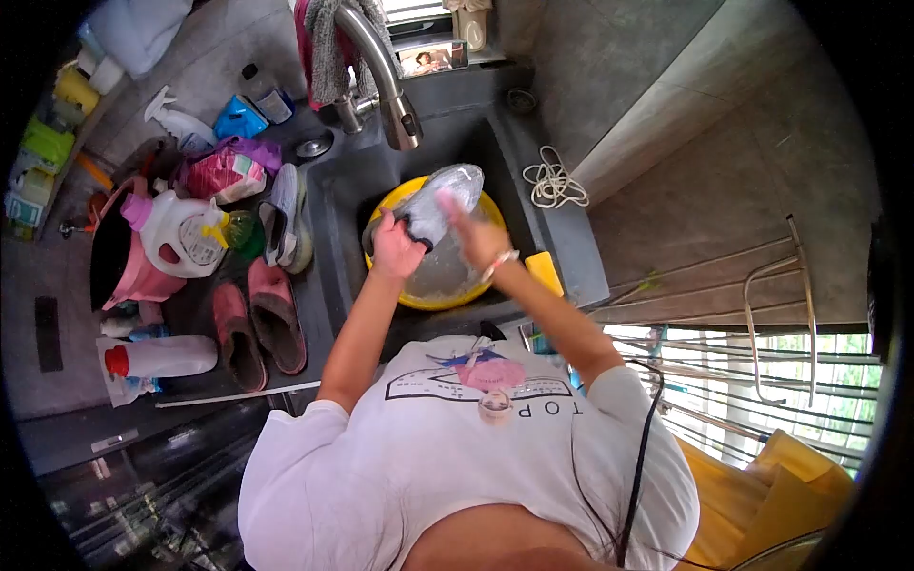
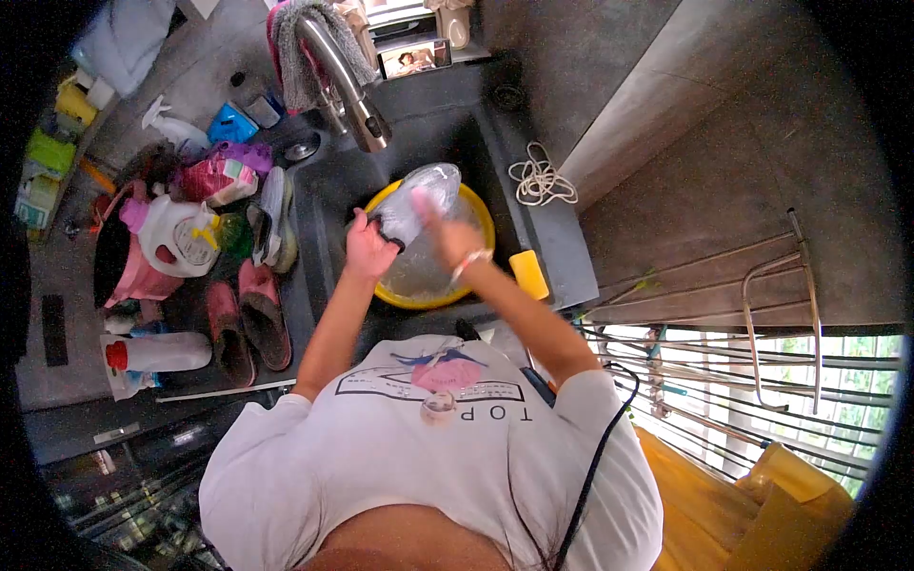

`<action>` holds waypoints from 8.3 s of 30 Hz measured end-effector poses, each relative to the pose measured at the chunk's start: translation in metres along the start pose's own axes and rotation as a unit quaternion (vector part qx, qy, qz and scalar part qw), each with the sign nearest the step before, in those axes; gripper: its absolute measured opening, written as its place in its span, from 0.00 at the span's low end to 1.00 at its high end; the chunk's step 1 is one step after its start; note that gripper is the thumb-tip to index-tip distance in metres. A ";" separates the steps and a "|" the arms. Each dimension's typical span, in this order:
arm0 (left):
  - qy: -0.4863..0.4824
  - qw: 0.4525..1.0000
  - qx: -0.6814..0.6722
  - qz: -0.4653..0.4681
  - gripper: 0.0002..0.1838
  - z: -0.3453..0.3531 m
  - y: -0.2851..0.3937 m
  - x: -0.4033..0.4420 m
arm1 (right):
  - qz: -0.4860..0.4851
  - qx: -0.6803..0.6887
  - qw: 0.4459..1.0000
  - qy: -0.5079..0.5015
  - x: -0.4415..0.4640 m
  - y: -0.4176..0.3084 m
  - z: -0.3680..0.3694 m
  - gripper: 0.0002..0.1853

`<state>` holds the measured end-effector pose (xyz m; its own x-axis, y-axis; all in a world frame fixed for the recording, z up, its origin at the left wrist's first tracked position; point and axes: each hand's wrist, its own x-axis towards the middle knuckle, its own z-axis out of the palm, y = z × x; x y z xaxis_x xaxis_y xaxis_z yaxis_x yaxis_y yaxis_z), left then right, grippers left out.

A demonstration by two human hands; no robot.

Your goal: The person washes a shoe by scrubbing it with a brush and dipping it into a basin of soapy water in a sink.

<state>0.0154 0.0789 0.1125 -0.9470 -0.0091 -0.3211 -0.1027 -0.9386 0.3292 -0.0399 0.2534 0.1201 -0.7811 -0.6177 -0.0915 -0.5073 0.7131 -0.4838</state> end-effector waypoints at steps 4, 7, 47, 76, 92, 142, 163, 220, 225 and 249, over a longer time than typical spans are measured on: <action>0.030 0.999 -0.013 -0.012 0.37 0.011 0.003 -0.008 | -0.151 0.026 0.988 0.035 -0.017 -0.031 0.022 0.25; -0.032 0.999 -0.038 0.003 0.34 0.006 0.001 -0.005 | 0.008 0.015 0.997 0.080 0.008 -0.002 -0.015 0.24; 0.000 0.799 0.575 0.175 0.20 -0.010 -0.035 -0.032 | 0.276 0.635 0.710 0.131 0.002 -0.017 0.035 0.11; 0.091 0.966 0.091 0.222 0.23 -0.006 -0.011 0.017 | -0.156 -0.052 0.983 0.078 0.029 -0.059 0.002 0.25; 0.143 0.983 0.042 0.102 0.34 0.032 0.003 0.008 | -0.178 -0.060 0.981 0.044 -0.004 -0.041 -0.017 0.26; 0.100 0.952 0.220 0.189 0.26 0.028 -0.005 0.020 | -0.164 -0.002 0.975 0.152 -0.007 -0.047 -0.020 0.24; -0.083 0.819 0.565 0.054 0.24 0.018 0.019 -0.001 | -0.138 0.115 0.954 0.241 0.014 -0.016 -0.056 0.34; 0.016 0.998 -0.051 -0.044 0.17 0.001 -0.013 0.020 | -0.082 -0.137 0.984 0.080 -0.034 -0.061 -0.027 0.24; 0.000 0.998 -0.062 -0.017 0.18 0.026 -0.014 0.016 | -0.048 -0.127 0.980 0.147 0.018 -0.063 -0.051 0.27; -0.006 0.999 0.031 0.008 0.20 0.027 0.007 0.016 | -0.002 -0.154 0.987 0.045 -0.024 -0.061 -0.050 0.27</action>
<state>-0.0086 0.0814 0.1342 -0.9521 -0.0195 -0.3053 -0.1056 -0.9156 0.3880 -0.0082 0.2413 0.1953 -0.8003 -0.5996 -0.0062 -0.5871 0.7856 -0.1954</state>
